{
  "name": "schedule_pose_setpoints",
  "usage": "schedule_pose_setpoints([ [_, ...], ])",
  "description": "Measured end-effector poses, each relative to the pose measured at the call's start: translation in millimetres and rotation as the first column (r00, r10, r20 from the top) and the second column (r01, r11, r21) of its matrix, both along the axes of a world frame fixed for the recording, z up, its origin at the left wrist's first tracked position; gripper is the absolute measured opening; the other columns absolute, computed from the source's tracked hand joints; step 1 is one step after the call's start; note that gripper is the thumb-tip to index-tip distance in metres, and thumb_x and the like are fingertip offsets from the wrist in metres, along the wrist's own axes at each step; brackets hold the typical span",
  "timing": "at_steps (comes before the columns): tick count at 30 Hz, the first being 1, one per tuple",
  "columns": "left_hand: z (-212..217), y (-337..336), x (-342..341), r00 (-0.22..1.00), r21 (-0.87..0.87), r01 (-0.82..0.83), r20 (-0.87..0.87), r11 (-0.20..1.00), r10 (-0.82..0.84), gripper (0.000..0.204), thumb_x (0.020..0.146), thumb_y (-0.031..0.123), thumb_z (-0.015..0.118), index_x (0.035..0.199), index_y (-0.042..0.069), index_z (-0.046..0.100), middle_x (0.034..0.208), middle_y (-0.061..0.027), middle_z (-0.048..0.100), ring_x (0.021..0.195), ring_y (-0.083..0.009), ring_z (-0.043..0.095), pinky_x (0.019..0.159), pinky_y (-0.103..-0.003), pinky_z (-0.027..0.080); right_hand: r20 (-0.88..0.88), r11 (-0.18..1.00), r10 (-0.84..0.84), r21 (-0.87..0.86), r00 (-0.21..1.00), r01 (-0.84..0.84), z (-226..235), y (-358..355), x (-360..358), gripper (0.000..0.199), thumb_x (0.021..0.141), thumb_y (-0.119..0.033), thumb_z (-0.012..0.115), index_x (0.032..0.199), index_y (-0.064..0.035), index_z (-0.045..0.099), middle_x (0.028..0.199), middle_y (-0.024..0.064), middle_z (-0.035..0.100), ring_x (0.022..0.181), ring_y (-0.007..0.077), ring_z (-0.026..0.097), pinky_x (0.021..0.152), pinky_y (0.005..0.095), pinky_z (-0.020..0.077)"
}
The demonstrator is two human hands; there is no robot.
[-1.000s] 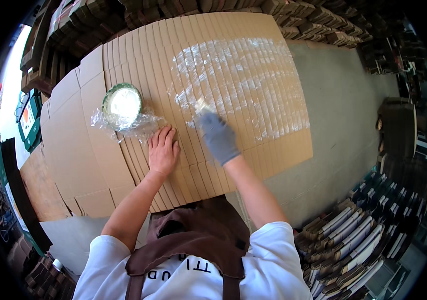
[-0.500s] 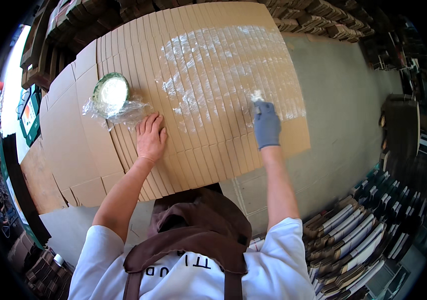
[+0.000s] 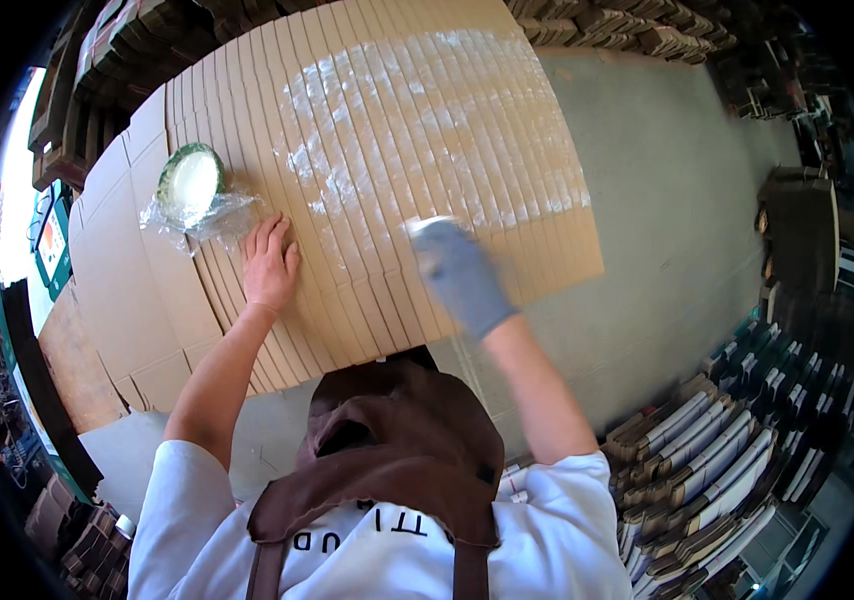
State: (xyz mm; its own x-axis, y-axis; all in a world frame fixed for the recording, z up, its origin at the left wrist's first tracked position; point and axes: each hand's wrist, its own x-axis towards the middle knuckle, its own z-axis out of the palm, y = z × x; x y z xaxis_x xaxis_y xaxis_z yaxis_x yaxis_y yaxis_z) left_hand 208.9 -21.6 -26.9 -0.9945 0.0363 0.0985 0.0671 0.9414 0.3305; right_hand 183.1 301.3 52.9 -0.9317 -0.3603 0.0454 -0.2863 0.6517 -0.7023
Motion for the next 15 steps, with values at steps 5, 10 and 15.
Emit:
schedule_pose_setpoints([
  [5, -1.8, -4.6, 5.4, 1.0, -0.021, -0.006, 0.009, 1.0, 0.007, 0.044, 0.09, 0.022, 0.062, 0.132, 0.01, 0.054, 0.143, -0.0057, 0.049, 0.134, -0.0301, 0.041, 0.114, -0.048, 0.029, 0.119, 0.988, -0.044, 0.151, 0.992, 0.026, -5.7, 9.1, -8.9, 0.018, 0.084, -0.004, 0.056, 0.099, -0.0049, 0.067, 0.1, 0.0176, 0.067, 0.097, 0.0373, 0.063, 0.086, 0.0454, 0.0524],
  [10, -2.6, -0.6, 1.7, 1.0, -0.007, 0.001, 0.028, 1.0, -0.001, 0.044, 0.09, 0.022, 0.062, 0.132, 0.009, 0.054, 0.144, -0.0059, 0.049, 0.135, -0.0303, 0.04, 0.115, -0.048, 0.029, -0.063, 0.98, -0.055, 0.188, 0.997, 0.066, -3.4, 18.2, 1.0, 0.013, 0.084, -0.008, 0.059, 0.094, -0.005, 0.066, 0.101, 0.0179, 0.066, 0.094, 0.0368, 0.063, 0.082, 0.046, 0.0532],
  [15, -3.5, -0.3, 0.0, 1.0, -0.005, 0.0, 0.018, 1.0, 0.0, 0.044, 0.09, 0.02, 0.062, 0.132, 0.009, 0.054, 0.144, -0.006, 0.048, 0.135, -0.0316, 0.04, 0.115, -0.048, 0.029, 0.014, 0.941, -0.194, 0.285, 0.981, 0.182, -16.5, 60.4, -15.5, 0.012, 0.082, -0.008, 0.06, 0.093, -0.007, 0.066, 0.1, 0.0165, 0.066, 0.095, 0.0361, 0.063, 0.081, 0.0464, 0.0541],
])
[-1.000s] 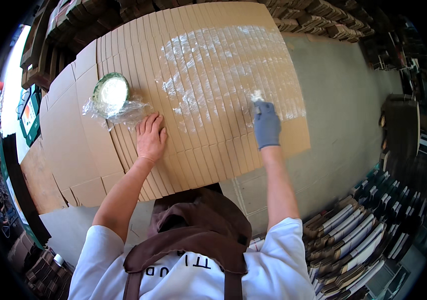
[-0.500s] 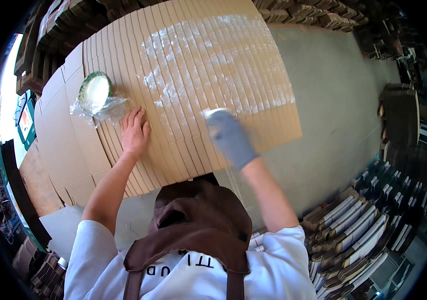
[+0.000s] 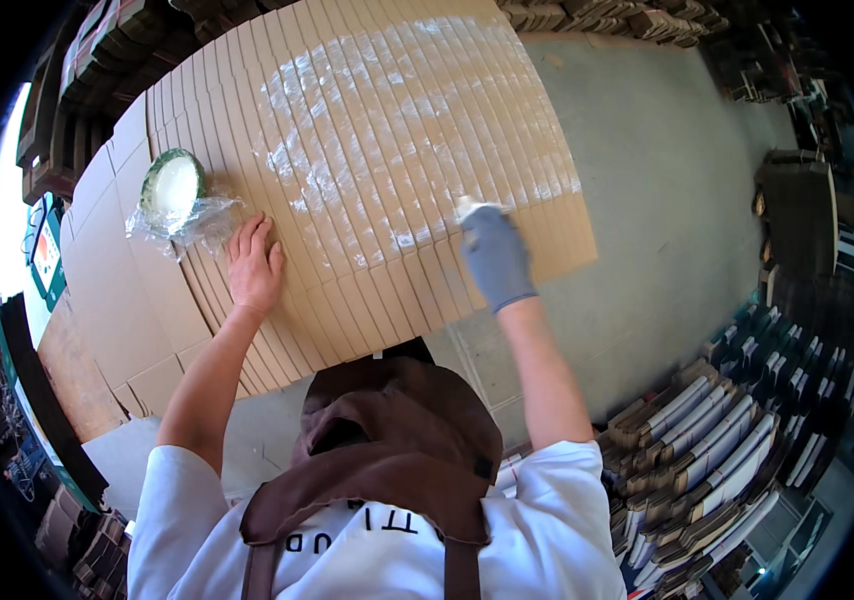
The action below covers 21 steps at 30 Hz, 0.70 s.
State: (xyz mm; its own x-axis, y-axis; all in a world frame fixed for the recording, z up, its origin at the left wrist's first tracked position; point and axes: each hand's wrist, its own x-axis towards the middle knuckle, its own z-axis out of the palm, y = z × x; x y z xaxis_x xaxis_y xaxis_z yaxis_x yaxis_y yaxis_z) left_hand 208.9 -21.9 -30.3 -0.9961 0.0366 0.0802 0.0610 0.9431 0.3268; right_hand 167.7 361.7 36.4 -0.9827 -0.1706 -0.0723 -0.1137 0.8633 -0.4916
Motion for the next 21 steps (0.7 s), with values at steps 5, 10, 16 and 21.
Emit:
schedule_pose_setpoints([
  [5, -0.9, -1.6, 1.5, 1.0, 0.001, -0.01, 0.001, 1.0, 0.01, 0.045, 0.09, 0.02, 0.061, 0.133, 0.01, 0.053, 0.144, -0.0059, 0.049, 0.134, -0.0323, 0.04, 0.115, -0.049, 0.029, -0.123, 0.978, 0.21, 0.009, 0.97, -0.211, 19.5, -41.3, 24.1, 0.013, 0.082, -0.007, 0.059, 0.092, -0.0068, 0.067, 0.099, 0.0162, 0.066, 0.09, 0.0367, 0.065, 0.08, 0.0464, 0.0546],
  [10, 3.7, 0.0, 0.9, 1.0, -0.005, 0.006, 0.007, 1.0, -0.006, 0.045, 0.09, 0.019, 0.061, 0.133, 0.01, 0.053, 0.144, -0.0062, 0.049, 0.134, -0.0322, 0.041, 0.115, -0.049, 0.029, 0.009, 0.983, -0.131, 0.134, 0.991, 0.128, -4.4, 44.9, -21.5, 0.014, 0.084, -0.009, 0.06, 0.098, -0.0101, 0.065, 0.103, 0.0166, 0.066, 0.094, 0.0369, 0.064, 0.082, 0.0475, 0.0539],
  [16, -0.4, 1.2, -1.5, 1.0, -0.021, -0.004, -0.005, 1.0, 0.004, 0.046, 0.089, 0.018, 0.062, 0.133, 0.01, 0.052, 0.143, -0.0073, 0.05, 0.134, -0.0322, 0.041, 0.114, -0.05, 0.029, -0.067, 0.997, -0.061, 0.045, 0.996, 0.064, -25.6, 10.2, 5.5, 0.015, 0.085, -0.011, 0.058, 0.098, -0.0095, 0.066, 0.099, 0.0176, 0.067, 0.091, 0.0373, 0.065, 0.08, 0.0471, 0.0541],
  [21, -1.5, -1.7, -3.4, 1.0, -0.027, -0.006, -0.021, 1.0, 0.006, 0.046, 0.089, 0.018, 0.062, 0.133, 0.01, 0.053, 0.142, -0.0073, 0.05, 0.133, -0.0322, 0.042, 0.114, -0.05, 0.03, -0.081, 0.976, -0.117, 0.177, 0.99, 0.13, -6.1, 48.2, -22.6, 0.016, 0.087, -0.01, 0.055, 0.098, -0.0081, 0.066, 0.099, 0.0199, 0.066, 0.091, 0.0379, 0.064, 0.079, 0.0479, 0.0527],
])
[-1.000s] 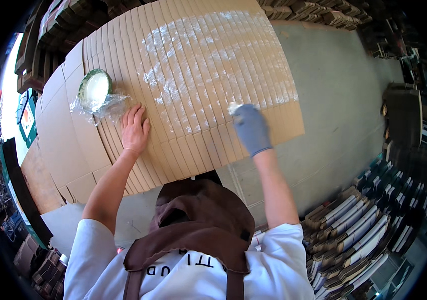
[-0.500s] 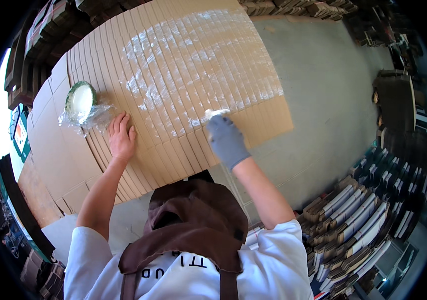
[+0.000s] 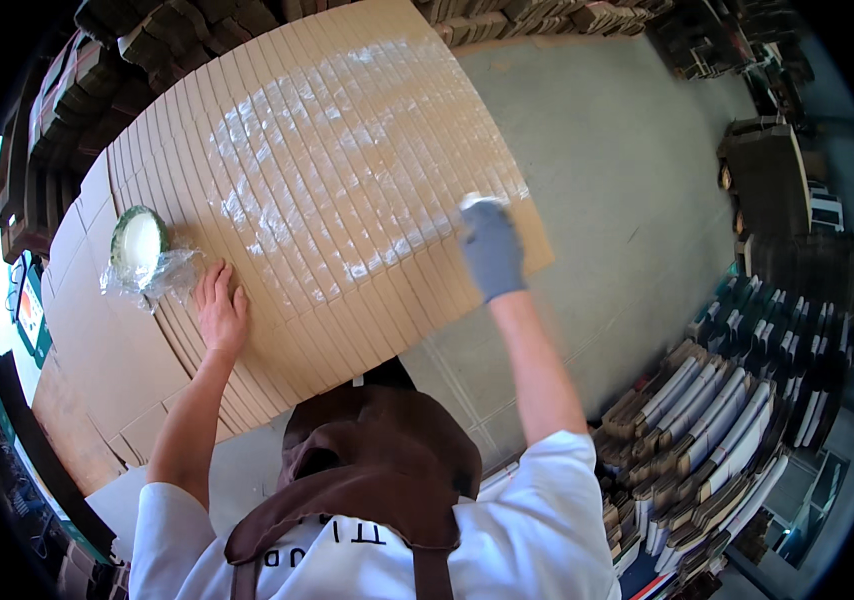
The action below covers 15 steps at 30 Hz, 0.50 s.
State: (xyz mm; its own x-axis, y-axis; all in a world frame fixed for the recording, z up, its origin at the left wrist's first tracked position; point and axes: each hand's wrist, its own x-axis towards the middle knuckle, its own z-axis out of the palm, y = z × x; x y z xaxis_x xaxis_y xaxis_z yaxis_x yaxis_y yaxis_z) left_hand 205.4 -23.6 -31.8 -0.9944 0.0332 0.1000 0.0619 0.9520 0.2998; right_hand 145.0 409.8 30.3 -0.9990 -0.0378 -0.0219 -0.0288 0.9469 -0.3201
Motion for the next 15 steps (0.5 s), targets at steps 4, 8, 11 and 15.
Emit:
schedule_pose_setpoints([
  [4, -7.0, 4.5, -0.5, 1.0, 0.001, 0.014, -0.001, 1.0, -0.014, 0.045, 0.089, 0.018, 0.062, 0.132, 0.009, 0.054, 0.142, -0.0076, 0.05, 0.133, -0.0326, 0.042, 0.114, -0.05, 0.03, -0.06, 0.995, 0.101, 0.029, 0.993, -0.099, -44.9, -21.2, 18.3, 0.019, 0.087, -0.013, 0.058, 0.104, -0.0065, 0.065, 0.102, 0.0195, 0.067, 0.09, 0.0376, 0.066, 0.076, 0.0482, 0.0543],
  [8, 3.7, 1.1, -0.2, 1.0, 0.006, 0.017, 0.0, 1.0, -0.017, 0.045, 0.089, 0.017, 0.062, 0.133, 0.009, 0.053, 0.142, -0.0086, 0.05, 0.134, -0.0341, 0.041, 0.114, -0.048, 0.031, -0.024, 0.997, -0.02, -0.077, 1.0, 0.018, -5.1, 6.1, -18.6, 0.023, 0.09, -0.014, 0.055, 0.11, -0.0068, 0.062, 0.11, 0.0177, 0.066, 0.093, 0.0364, 0.066, 0.079, 0.0455, 0.0551],
  [11, 0.4, 1.2, 8.7, 1.0, 0.01, 0.016, 0.013, 1.0, -0.017, 0.045, 0.088, 0.019, 0.063, 0.131, 0.009, 0.055, 0.141, -0.0072, 0.05, 0.133, -0.0322, 0.042, 0.113, -0.049, 0.031, -0.293, 0.912, 0.192, -0.301, 0.937, -0.281, 8.4, -83.7, 20.0, 0.025, 0.088, -0.01, 0.054, 0.112, -0.008, 0.062, 0.113, 0.0145, 0.064, 0.098, 0.0349, 0.065, 0.079, 0.044, 0.0557],
  [15, -1.0, 2.5, -2.4, 1.0, 0.02, 0.023, -0.013, 1.0, -0.023, 0.045, 0.088, 0.02, 0.063, 0.131, 0.01, 0.055, 0.142, -0.0064, 0.05, 0.134, -0.0318, 0.041, 0.114, -0.049, 0.03, -0.141, 0.89, 0.34, -0.272, 0.93, -0.366, -9.5, -145.6, 44.3, 0.019, 0.092, -0.011, 0.059, 0.108, -0.0081, 0.068, 0.105, 0.0136, 0.067, 0.097, 0.0331, 0.065, 0.083, 0.0426, 0.0545],
])
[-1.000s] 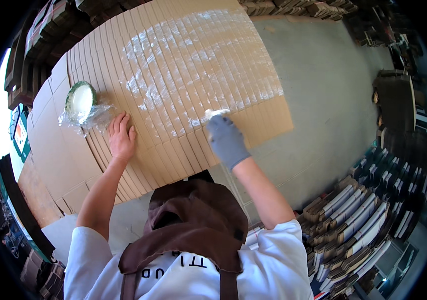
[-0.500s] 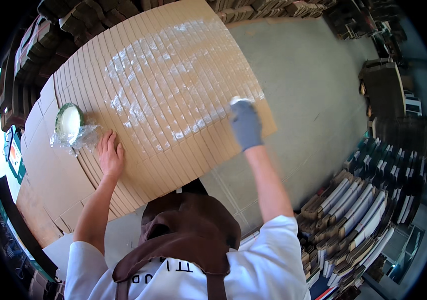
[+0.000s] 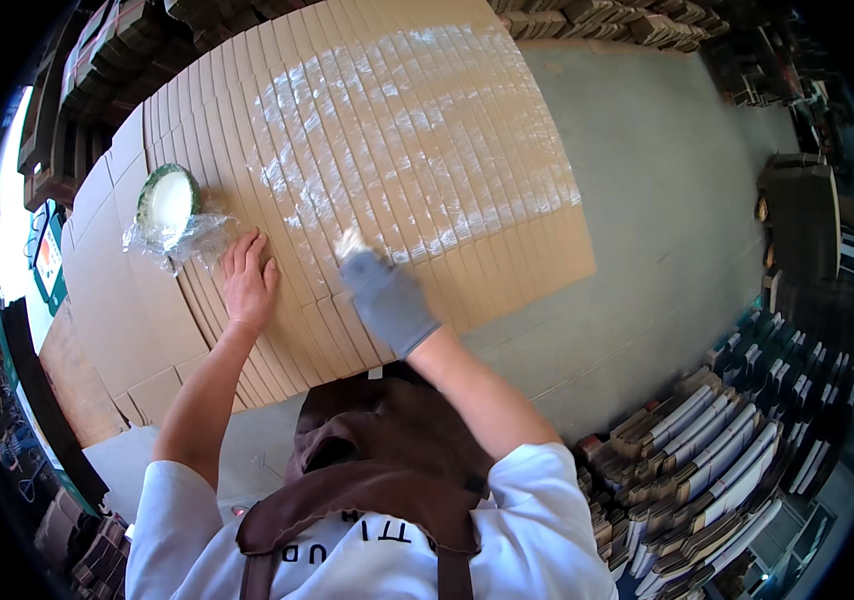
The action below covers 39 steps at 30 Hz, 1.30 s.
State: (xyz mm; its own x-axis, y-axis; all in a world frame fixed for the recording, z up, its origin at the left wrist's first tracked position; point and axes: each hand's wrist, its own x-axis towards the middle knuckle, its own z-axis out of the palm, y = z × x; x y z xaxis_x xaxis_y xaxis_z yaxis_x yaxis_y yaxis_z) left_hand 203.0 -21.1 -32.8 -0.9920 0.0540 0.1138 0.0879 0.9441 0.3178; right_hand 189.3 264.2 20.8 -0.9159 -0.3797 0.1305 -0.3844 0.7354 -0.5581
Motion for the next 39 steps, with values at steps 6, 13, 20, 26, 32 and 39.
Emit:
schedule_pose_setpoints([
  [6, 1.7, -4.0, 1.7, 1.0, -0.013, -0.013, 0.004, 1.0, 0.013, 0.045, 0.089, 0.021, 0.063, 0.132, 0.01, 0.054, 0.144, -0.0056, 0.049, 0.135, -0.0312, 0.04, 0.114, -0.049, 0.029, 0.165, 0.885, -0.465, 0.068, 0.87, 0.461, 20.5, 91.4, -73.7, 0.016, 0.092, -0.017, 0.062, 0.104, -0.0092, 0.068, 0.107, 0.0155, 0.065, 0.094, 0.0339, 0.066, 0.079, 0.0444, 0.0545],
  [13, 3.7, -0.6, 4.7, 1.0, 0.025, -0.015, 0.021, 1.0, 0.014, 0.045, 0.09, 0.022, 0.062, 0.133, 0.01, 0.053, 0.144, -0.0058, 0.048, 0.135, -0.0313, 0.04, 0.115, -0.05, 0.029, 0.205, 0.887, -0.337, -0.257, 0.919, 0.383, -8.9, 58.0, -45.4, 0.012, 0.095, -0.019, 0.063, 0.1, -0.0092, 0.066, 0.094, 0.0151, 0.067, 0.088, 0.0335, 0.067, 0.077, 0.0419, 0.0544],
  [20, 4.4, -3.1, 3.0, 1.0, -0.005, -0.012, 0.009, 1.0, 0.012, 0.043, 0.09, 0.02, 0.061, 0.132, 0.011, 0.054, 0.143, -0.0057, 0.049, 0.134, -0.0306, 0.04, 0.113, -0.049, 0.03, 0.142, 0.899, -0.39, -0.154, 0.91, 0.41, 6.7, 68.7, -33.2, 0.015, 0.094, -0.018, 0.063, 0.104, -0.0076, 0.066, 0.094, 0.0134, 0.066, 0.087, 0.0307, 0.067, 0.078, 0.0388, 0.0539],
  [26, 7.0, -0.4, 2.7, 0.999, 0.0, -0.018, 0.03, 1.0, 0.018, 0.043, 0.09, 0.02, 0.061, 0.131, 0.011, 0.055, 0.142, -0.0054, 0.049, 0.134, -0.0297, 0.041, 0.113, -0.049, 0.03, 0.215, 0.961, -0.234, -0.099, 0.948, 0.259, 20.1, 65.6, -17.8, 0.015, 0.09, -0.008, 0.065, 0.105, -0.0067, 0.068, 0.103, 0.0126, 0.066, 0.094, 0.0317, 0.066, 0.082, 0.0368, 0.0533],
  [32, 3.1, -0.8, 2.3, 1.0, 0.0, -0.01, 0.018, 1.0, 0.01, 0.045, 0.089, 0.022, 0.062, 0.131, 0.011, 0.055, 0.142, -0.0049, 0.05, 0.134, -0.0293, 0.041, 0.113, -0.048, 0.03, 0.102, 0.992, 0.038, -0.124, 0.994, -0.025, -0.2, 21.9, 2.2, 0.018, 0.089, -0.006, 0.06, 0.106, -0.007, 0.067, 0.106, 0.0139, 0.067, 0.097, 0.0337, 0.065, 0.086, 0.041, 0.0531],
  [39, 5.3, 2.0, 8.3, 0.999, 0.003, -0.01, 0.044, 1.0, 0.01, 0.046, 0.089, 0.019, 0.063, 0.133, 0.01, 0.054, 0.142, -0.0069, 0.049, 0.134, -0.0312, 0.041, 0.114, -0.048, 0.03, -0.003, 0.981, 0.096, -0.166, 0.995, -0.096, 7.7, -15.6, 1.1, 0.017, 0.089, -0.005, 0.057, 0.102, -0.0092, 0.066, 0.099, 0.0144, 0.064, 0.092, 0.0344, 0.065, 0.079, 0.0424, 0.0538],
])
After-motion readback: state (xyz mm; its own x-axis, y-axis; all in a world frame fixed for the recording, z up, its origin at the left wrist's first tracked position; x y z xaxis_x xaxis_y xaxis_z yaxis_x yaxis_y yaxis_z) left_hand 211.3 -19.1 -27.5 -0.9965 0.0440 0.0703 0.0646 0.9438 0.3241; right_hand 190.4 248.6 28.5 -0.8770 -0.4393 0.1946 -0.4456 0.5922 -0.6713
